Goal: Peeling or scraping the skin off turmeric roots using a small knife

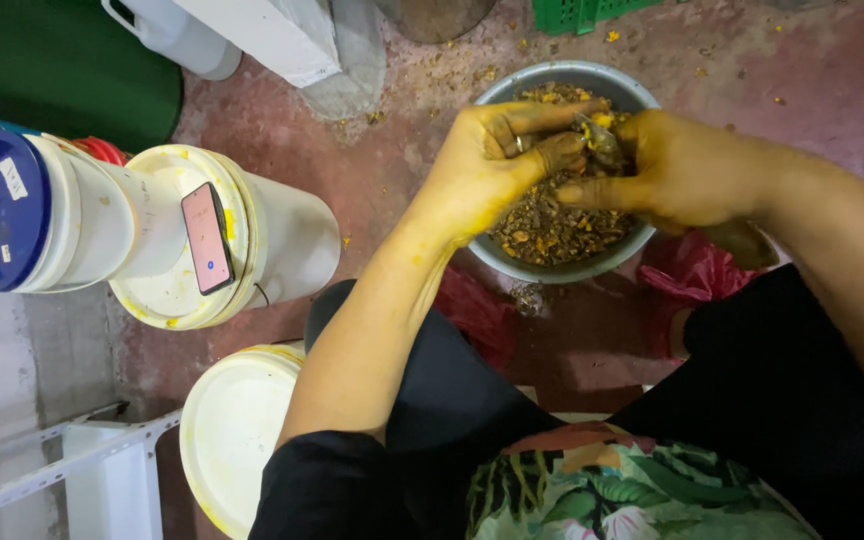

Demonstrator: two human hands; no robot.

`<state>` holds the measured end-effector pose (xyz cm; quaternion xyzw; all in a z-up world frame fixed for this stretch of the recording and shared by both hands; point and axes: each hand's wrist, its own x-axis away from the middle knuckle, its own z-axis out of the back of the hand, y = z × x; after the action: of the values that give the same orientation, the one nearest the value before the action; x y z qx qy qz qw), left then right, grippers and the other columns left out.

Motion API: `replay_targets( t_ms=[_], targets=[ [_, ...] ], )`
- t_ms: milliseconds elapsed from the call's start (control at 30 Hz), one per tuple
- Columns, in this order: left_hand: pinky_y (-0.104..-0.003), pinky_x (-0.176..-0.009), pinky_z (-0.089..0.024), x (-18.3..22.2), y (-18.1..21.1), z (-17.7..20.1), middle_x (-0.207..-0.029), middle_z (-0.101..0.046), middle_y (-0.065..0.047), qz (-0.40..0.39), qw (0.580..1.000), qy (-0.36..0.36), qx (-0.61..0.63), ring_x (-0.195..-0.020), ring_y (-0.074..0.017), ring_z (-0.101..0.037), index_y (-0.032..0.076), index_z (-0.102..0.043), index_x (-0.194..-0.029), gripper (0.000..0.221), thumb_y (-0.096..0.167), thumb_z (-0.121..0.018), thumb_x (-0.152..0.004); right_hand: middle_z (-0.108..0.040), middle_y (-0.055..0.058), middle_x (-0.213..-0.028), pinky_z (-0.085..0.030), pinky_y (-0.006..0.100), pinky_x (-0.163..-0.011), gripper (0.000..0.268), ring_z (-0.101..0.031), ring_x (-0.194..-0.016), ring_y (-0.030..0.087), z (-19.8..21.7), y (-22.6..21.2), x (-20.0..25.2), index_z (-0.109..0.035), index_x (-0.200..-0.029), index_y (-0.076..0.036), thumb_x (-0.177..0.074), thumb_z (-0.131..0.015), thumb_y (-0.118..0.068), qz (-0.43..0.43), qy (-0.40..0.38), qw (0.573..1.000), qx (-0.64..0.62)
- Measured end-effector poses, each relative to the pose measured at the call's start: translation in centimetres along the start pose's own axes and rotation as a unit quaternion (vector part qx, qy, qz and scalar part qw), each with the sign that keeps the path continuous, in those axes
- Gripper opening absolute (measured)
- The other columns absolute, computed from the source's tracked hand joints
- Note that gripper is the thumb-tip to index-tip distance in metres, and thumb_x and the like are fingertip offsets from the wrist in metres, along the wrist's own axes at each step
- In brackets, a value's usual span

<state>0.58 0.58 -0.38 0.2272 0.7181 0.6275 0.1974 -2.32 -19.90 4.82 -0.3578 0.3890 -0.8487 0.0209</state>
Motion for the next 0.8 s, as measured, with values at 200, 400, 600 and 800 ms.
replay_targets(
  t_ms=[200,400,600,800],
  targets=[
    [-0.032,-0.106,-0.06,-0.5,0.1,-0.3,-0.126,-0.075,-0.012,-0.01,1.0,-0.013,0.003,-0.117,-0.0198,-0.073,0.008,-0.072,-0.126,0.029,0.016,-0.075,-0.098,-0.049,0.017,-0.038,-0.038,0.036,-0.037,0.044,-0.045,-0.031,0.025,-0.5,1.5,-0.6,-0.061,-0.07,0.001,-0.098,-0.071,-0.031,0.053,-0.071,0.989,-0.123],
    [-0.03,-0.097,-0.062,-1.4,-1.5,0.7,-0.124,-0.076,-0.013,-0.026,0.993,0.055,0.101,-0.106,-0.0173,-0.075,0.002,-0.071,-0.13,0.039,0.015,-0.08,-0.094,-0.073,0.01,-0.083,-0.051,0.04,-0.068,0.04,-0.067,-0.075,0.026,-2.2,1.8,-1.2,-0.071,-0.109,-0.006,-0.094,-0.08,-0.042,0.144,0.219,0.964,0.04],
    [-0.029,-0.095,-0.064,-1.6,-2.3,0.1,-0.12,-0.076,-0.014,-0.056,0.992,0.101,0.055,-0.106,-0.0173,-0.074,0.002,-0.074,-0.121,0.032,0.009,-0.081,-0.091,-0.075,0.025,-0.101,-0.052,0.056,-0.082,0.06,-0.068,-0.097,0.051,-2.3,1.6,-1.6,-0.065,-0.129,-0.005,-0.09,-0.078,-0.048,0.135,0.298,0.93,0.165],
    [-0.03,-0.087,-0.067,-1.6,-2.6,-0.5,-0.114,-0.078,-0.012,-0.028,0.991,0.125,0.044,-0.1,-0.0185,-0.076,0.003,-0.076,-0.116,0.028,0.01,-0.08,-0.09,-0.075,0.015,-0.09,-0.052,0.045,-0.071,0.036,-0.068,-0.085,0.03,-2.2,0.0,-1.1,-0.07,-0.11,-0.005,-0.085,-0.082,-0.029,0.071,0.221,0.972,0.046]
  ],
)
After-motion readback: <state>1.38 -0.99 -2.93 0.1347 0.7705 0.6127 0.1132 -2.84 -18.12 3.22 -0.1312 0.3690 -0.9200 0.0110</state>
